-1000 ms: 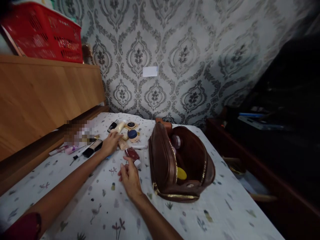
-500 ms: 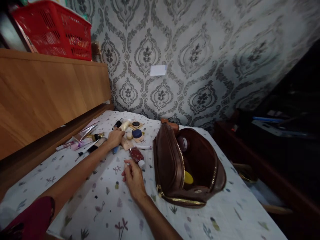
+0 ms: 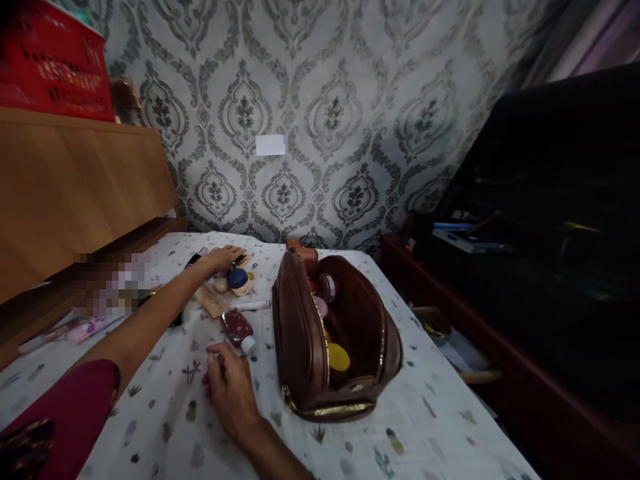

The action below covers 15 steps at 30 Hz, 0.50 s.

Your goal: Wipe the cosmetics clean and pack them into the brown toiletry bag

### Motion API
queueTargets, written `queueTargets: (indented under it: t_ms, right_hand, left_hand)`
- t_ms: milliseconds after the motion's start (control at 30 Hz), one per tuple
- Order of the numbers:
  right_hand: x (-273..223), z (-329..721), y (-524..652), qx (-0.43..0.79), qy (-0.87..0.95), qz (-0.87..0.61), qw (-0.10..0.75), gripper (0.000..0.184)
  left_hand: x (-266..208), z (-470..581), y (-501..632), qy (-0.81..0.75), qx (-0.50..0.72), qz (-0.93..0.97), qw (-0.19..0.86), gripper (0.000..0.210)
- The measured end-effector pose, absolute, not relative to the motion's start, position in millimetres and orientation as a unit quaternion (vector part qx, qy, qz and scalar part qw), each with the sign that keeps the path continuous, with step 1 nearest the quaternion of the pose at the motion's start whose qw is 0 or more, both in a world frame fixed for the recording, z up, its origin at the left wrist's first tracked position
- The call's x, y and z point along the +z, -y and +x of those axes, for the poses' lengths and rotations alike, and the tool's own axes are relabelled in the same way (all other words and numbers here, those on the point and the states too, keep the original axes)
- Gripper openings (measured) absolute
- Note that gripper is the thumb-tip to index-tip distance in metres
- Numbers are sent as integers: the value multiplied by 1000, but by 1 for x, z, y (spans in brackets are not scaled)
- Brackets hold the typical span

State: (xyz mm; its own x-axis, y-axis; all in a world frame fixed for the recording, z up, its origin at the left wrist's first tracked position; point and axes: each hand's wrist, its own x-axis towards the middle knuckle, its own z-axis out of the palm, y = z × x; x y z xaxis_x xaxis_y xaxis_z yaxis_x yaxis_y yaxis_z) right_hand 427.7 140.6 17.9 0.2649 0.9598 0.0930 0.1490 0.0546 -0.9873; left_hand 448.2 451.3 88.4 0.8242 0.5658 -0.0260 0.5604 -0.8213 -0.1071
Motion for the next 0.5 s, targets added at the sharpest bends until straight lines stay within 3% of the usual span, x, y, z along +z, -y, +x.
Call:
queueTargets:
  t_ms: [100,233,300,400,500]
  right_hand:
    - [15,429,-141,376,481,-578,541,43]
    - [11,429,-142,395,483,-560,545,44]
    - [10,429,-142,385,484,-560,552,43]
    - [11,429,-143,369,488,-566,552,41]
    - [15,430,-143,366,495,-569,545,39]
  left_hand:
    - [86,462,-463,286,55,-955,59,75]
    - [89,469,-468,289,75,-951,78,40]
    - [93,468,-466,294,77,-949,86,40]
    - [96,461,-455,307,50,-945,100,58]
    - [97,449,-439,333,0,-936,113,56]
